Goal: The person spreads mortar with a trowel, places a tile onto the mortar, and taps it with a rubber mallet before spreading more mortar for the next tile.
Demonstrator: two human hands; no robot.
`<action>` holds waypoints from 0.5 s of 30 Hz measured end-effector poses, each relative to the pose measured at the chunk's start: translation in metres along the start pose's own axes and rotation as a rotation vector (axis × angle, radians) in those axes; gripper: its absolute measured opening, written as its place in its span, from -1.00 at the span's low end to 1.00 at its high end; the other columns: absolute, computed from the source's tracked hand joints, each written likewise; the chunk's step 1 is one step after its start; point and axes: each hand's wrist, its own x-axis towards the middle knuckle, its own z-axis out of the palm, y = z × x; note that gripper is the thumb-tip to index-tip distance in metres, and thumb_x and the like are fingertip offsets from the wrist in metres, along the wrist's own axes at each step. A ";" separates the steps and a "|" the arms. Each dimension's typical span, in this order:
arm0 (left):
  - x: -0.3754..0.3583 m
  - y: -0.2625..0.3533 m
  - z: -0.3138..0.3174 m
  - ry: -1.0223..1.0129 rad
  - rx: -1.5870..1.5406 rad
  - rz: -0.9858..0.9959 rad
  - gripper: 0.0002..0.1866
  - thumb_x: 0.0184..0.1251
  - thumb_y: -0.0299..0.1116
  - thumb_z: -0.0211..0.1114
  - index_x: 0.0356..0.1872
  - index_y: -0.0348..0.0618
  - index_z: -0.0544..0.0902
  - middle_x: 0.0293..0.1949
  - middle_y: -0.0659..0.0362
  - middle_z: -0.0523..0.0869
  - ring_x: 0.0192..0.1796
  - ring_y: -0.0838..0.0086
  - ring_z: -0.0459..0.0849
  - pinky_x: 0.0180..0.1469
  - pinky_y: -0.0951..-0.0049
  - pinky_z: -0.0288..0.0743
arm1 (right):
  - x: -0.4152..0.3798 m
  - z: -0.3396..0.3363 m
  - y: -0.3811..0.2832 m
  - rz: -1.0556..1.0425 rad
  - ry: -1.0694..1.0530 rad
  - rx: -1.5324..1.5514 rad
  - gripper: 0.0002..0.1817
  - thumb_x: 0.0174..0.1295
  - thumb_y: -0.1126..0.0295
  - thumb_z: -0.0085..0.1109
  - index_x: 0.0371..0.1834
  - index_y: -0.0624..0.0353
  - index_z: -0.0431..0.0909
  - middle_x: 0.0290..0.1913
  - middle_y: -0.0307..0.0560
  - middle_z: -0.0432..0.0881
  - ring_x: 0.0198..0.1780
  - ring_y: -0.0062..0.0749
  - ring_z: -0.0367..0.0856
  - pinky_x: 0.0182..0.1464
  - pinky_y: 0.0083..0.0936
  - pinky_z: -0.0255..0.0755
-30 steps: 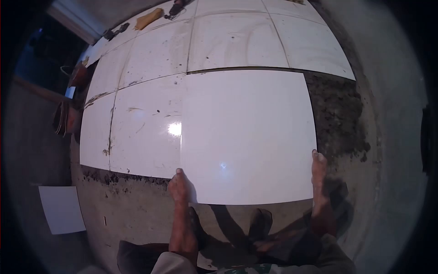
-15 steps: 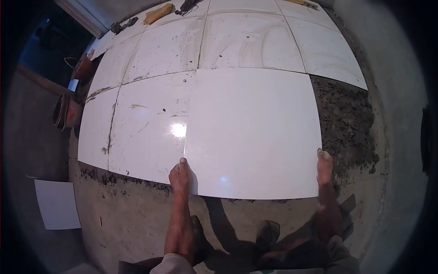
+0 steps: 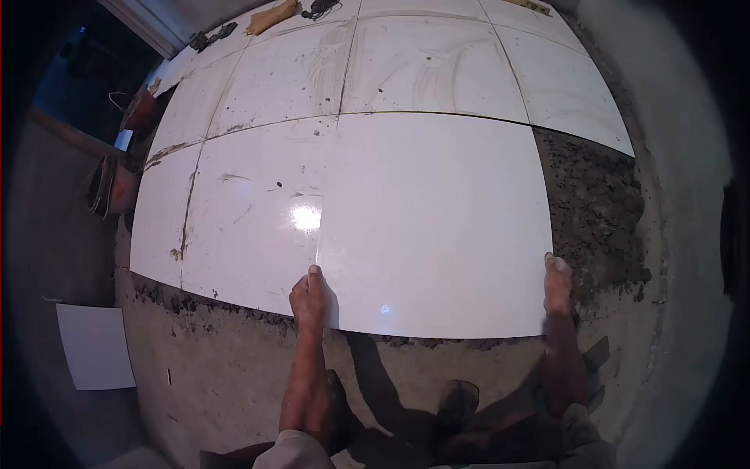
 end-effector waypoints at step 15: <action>-0.005 0.005 0.004 -0.002 -0.058 0.170 -0.46 0.48 -0.06 0.02 -0.67 -0.23 0.37 -0.65 0.32 0.35 -0.51 0.58 0.26 -0.48 0.40 0.18 | 0.011 0.007 0.030 -0.195 0.141 -0.098 -0.63 0.37 0.20 0.06 -0.43 0.34 0.52 -0.59 -0.14 0.41 -0.46 -0.53 0.31 -0.35 -0.39 0.33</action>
